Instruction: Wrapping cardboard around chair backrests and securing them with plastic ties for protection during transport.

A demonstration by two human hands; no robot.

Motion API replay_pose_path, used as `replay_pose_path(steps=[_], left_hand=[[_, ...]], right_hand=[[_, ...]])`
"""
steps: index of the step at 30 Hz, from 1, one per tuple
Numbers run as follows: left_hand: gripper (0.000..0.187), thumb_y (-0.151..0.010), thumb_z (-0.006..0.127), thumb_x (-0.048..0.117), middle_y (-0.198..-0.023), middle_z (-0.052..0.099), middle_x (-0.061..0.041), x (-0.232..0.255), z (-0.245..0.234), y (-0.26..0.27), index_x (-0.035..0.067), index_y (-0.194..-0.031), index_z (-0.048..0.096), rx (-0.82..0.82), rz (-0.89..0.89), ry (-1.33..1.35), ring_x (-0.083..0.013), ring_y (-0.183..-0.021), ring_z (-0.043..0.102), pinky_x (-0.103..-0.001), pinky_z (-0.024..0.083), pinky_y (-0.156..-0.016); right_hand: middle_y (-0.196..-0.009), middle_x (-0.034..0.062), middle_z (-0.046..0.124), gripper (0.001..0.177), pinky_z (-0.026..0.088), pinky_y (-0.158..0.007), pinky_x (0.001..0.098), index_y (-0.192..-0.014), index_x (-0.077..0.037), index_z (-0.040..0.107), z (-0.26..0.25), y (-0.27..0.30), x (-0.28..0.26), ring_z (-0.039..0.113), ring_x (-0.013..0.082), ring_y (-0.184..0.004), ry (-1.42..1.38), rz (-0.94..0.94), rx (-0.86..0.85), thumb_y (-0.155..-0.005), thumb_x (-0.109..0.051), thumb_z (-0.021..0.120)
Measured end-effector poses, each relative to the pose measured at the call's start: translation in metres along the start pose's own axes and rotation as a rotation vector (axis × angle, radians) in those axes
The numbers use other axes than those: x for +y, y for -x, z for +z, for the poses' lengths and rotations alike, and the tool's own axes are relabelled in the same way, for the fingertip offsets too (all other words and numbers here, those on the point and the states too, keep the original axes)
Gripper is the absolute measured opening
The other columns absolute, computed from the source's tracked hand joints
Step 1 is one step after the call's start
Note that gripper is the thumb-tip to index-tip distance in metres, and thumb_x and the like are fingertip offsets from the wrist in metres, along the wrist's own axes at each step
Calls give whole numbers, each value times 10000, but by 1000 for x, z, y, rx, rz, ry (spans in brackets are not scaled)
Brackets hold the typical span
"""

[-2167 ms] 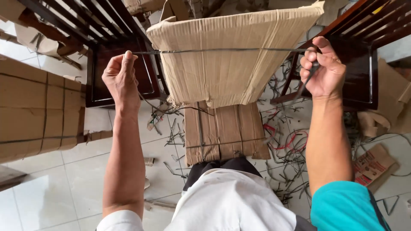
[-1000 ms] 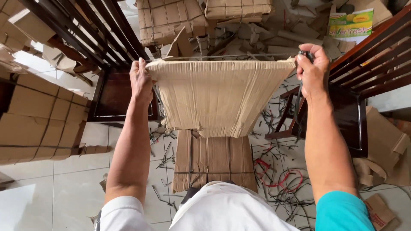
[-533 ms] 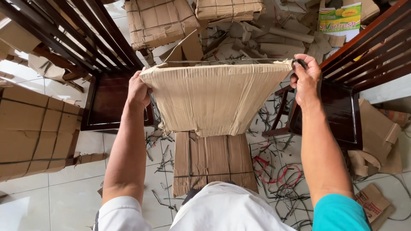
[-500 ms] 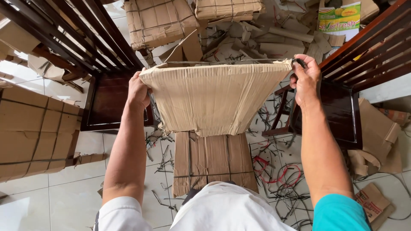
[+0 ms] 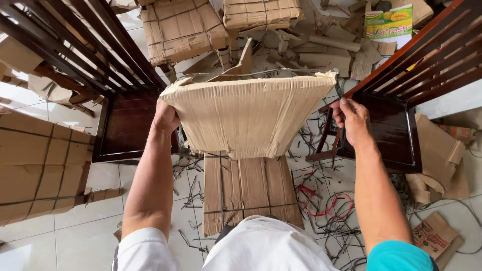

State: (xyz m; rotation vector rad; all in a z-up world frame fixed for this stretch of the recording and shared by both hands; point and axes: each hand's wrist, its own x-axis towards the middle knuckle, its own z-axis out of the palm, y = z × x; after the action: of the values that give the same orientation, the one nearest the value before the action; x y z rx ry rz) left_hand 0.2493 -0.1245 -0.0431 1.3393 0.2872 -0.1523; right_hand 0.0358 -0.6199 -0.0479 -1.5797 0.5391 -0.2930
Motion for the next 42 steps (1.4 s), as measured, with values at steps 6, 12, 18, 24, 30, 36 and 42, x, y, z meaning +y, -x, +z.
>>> replay_pose_path(steps=[6, 12, 18, 24, 30, 36, 42], left_hand=[[143, -992, 581, 151, -679, 581, -35, 9, 6, 2, 100, -880, 653, 3, 11, 12, -132, -554, 506, -255, 403, -496], [140, -982, 591, 148, -678, 594, -44, 2, -16, 20, 98, -876, 667, 7, 18, 25, -143, -552, 528, -263, 427, -502], [138, -973, 601, 145, -677, 608, -52, -19, -56, 52, 96, -872, 681, 23, 17, 29, -154, -550, 551, -272, 450, -508], [135, -963, 611, 142, -676, 621, -61, -10, -78, 74, 94, -868, 695, 37, 31, 35, -165, -548, 573, -280, 474, -514], [133, -953, 621, 139, -674, 634, -70, -12, -85, 96, 92, -864, 709, 62, 38, 57, -176, -546, 595, -289, 498, -520], [132, -944, 631, 136, -673, 647, -79, -4, -48, 60, 90, -861, 723, 106, 35, 72, -187, -544, 618, -297, 522, -525], [131, -934, 641, 132, -672, 661, -88, -18, -5, -15, 88, -857, 736, 103, 30, 77, -198, -542, 640, -305, 545, -531]], right_hand=[[-690, 66, 584, 332, 479, -504, 244, -996, -65, 703, -20, 2, 28, 565, 135, -589, 39, 26, -40, -1130, -354, 610], [-691, 50, 563, 350, 497, -532, 256, -1007, -41, 703, -31, 11, 44, 589, 137, -603, 59, 88, -11, -1122, -355, 603], [-631, 34, 499, 368, 400, -436, 240, -1046, -60, 703, 6, -5, -21, 494, 118, -491, 125, 76, 105, -1161, -334, 486], [-579, 12, 515, 411, 369, -350, 190, -949, -91, 670, 31, -73, -34, 501, 70, -418, 177, 91, 223, -1115, -436, 521], [-805, 112, 554, 272, 398, -395, 265, -1229, -58, 505, 54, -85, -4, 510, 159, -530, 435, 397, 177, -991, -181, 555], [-456, 65, 437, 235, 306, -406, 347, -684, -124, 688, 55, -20, 83, 417, 212, -388, 564, 445, 88, -825, -298, 618], [-812, 115, 635, 395, 402, -668, 414, -766, -111, 684, 31, 94, 113, 568, 284, -755, 546, 520, 41, -984, -399, 526]])
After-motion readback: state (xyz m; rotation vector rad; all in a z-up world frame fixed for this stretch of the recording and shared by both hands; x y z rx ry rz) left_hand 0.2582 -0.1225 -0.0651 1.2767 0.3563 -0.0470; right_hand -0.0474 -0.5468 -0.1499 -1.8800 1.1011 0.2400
